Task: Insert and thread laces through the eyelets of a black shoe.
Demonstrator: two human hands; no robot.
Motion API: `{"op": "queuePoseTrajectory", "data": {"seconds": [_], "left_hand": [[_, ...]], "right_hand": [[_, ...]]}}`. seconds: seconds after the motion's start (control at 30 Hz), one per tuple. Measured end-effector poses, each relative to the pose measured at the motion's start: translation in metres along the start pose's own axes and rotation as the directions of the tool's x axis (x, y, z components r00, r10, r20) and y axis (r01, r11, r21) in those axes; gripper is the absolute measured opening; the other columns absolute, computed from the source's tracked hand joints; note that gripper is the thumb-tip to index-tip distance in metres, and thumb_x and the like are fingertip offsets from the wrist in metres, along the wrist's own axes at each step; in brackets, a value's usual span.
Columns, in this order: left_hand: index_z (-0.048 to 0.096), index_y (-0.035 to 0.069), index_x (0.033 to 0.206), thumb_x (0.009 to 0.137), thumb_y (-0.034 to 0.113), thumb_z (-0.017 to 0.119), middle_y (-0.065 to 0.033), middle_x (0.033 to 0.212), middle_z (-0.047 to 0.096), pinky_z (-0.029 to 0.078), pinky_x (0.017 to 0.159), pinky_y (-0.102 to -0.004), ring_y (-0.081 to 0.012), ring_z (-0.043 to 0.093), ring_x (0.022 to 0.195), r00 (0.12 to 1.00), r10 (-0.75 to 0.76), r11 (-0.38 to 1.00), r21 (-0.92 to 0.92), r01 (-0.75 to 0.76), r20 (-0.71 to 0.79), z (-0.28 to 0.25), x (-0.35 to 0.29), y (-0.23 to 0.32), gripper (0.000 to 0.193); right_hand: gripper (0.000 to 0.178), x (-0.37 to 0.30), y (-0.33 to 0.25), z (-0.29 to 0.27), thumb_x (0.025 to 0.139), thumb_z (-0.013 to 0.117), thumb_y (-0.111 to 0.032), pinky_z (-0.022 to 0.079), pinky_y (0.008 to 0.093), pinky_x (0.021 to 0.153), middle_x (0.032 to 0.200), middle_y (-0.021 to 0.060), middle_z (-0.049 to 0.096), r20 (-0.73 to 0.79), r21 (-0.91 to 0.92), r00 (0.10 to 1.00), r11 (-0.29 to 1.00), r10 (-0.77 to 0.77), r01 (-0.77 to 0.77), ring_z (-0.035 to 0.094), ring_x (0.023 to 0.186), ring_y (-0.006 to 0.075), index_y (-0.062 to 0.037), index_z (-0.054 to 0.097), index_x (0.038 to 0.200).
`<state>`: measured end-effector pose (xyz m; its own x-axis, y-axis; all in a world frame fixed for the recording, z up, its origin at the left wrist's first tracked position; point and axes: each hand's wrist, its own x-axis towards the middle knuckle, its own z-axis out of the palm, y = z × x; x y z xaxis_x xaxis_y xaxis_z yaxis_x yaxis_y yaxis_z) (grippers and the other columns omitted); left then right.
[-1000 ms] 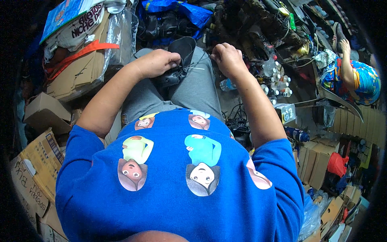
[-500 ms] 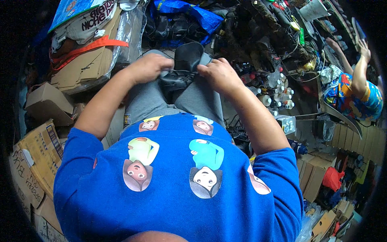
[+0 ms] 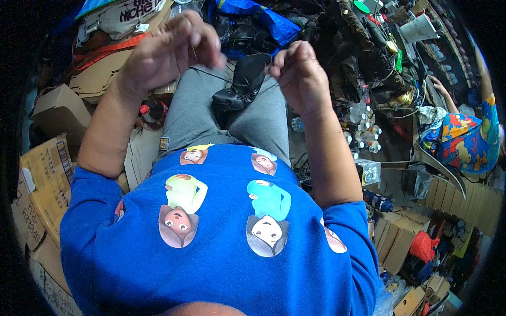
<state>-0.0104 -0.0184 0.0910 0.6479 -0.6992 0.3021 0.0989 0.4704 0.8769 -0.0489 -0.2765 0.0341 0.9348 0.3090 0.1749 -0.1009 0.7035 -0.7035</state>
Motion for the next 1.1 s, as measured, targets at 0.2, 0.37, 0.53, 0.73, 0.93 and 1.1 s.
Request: {"op": "queuePoseTrajectory", "data": {"seconds": [0.2,0.37,0.53,0.73,0.93,1.1], "left_hand": [[0.060,0.001,0.091,0.082,0.014,0.062,-0.0058,0.083,0.061,0.047,0.066,-0.0293,-0.0189,0.058,0.072,0.949,-0.308,0.097,0.995,-0.035,0.063,-0.049,-0.053,-0.011,0.015],[0.063,0.003,0.104,0.082,0.018,0.059,-0.0155,0.102,0.063,0.047,0.080,-0.0349,-0.0277,0.061,0.093,0.754,0.210,-0.467,0.614,0.636,-0.622,-0.149,-0.120,0.158,0.027],[0.061,0.012,0.113,0.084,0.025,0.056,-0.0162,0.107,0.062,0.046,0.085,-0.0380,-0.0319,0.059,0.102,0.549,0.502,-0.592,0.197,0.781,-0.668,-0.214,-0.165,0.216,0.032],[0.065,0.014,0.110,0.078,0.005,0.054,-0.0152,0.095,0.065,0.048,0.080,-0.0329,-0.0250,0.062,0.088,0.944,-0.073,0.145,0.933,0.329,-0.322,-0.065,-0.051,-0.028,0.035],[0.064,0.009,0.107,0.085,0.013,0.057,-0.0131,0.094,0.066,0.046,0.079,-0.0310,-0.0229,0.063,0.088,0.950,-0.271,0.374,0.893,0.250,-0.153,-0.019,-0.002,-0.125,0.023],[0.062,0.004,0.089,0.081,0.017,0.063,-0.0086,0.076,0.062,0.045,0.069,-0.0296,-0.0157,0.057,0.073,0.898,-0.398,0.328,0.884,0.332,-0.190,-0.021,0.004,-0.105,0.016]], "right_hand": [[0.025,-0.070,-0.003,-0.031,0.084,0.063,-0.022,0.048,0.0335,0.077,0.093,0.0119,0.064,-0.179,-0.983,0.947,-0.096,0.268,-0.159,0.062,0.083,0.0252,-0.0050,0.063,0.103],[0.029,-0.230,-0.103,-0.176,0.085,0.059,-0.022,0.045,0.0270,0.080,0.098,0.0141,0.066,-0.583,-0.773,0.783,-0.149,-0.218,-0.617,0.062,0.087,0.0165,-0.0151,0.063,0.113],[0.038,-0.346,-0.164,-0.212,0.080,0.061,-0.040,0.046,0.0362,0.085,0.104,0.0156,0.064,-0.907,-0.118,0.312,-0.541,-0.284,-0.833,0.061,0.098,0.0300,-0.0177,0.064,0.112],[0.056,-0.157,-0.030,-0.109,0.081,0.066,-0.026,0.047,0.0304,0.073,0.096,0.0090,0.065,-0.614,-0.779,0.770,0.020,0.174,-0.626,0.060,0.082,0.0144,-0.0216,0.046,0.133],[0.026,-0.063,0.036,-0.047,0.085,0.064,-0.025,0.040,0.0257,0.060,0.074,-0.0024,0.056,-0.363,-0.827,0.909,0.380,0.205,-0.415,0.047,0.066,0.0083,-0.0060,0.062,0.102],[0.024,-0.052,0.035,-0.040,0.085,0.064,-0.027,0.040,0.0258,0.058,0.068,-0.0018,0.053,-0.422,-0.861,0.881,0.210,0.215,-0.464,0.046,0.063,0.0080,-0.0035,0.060,0.087]]}}
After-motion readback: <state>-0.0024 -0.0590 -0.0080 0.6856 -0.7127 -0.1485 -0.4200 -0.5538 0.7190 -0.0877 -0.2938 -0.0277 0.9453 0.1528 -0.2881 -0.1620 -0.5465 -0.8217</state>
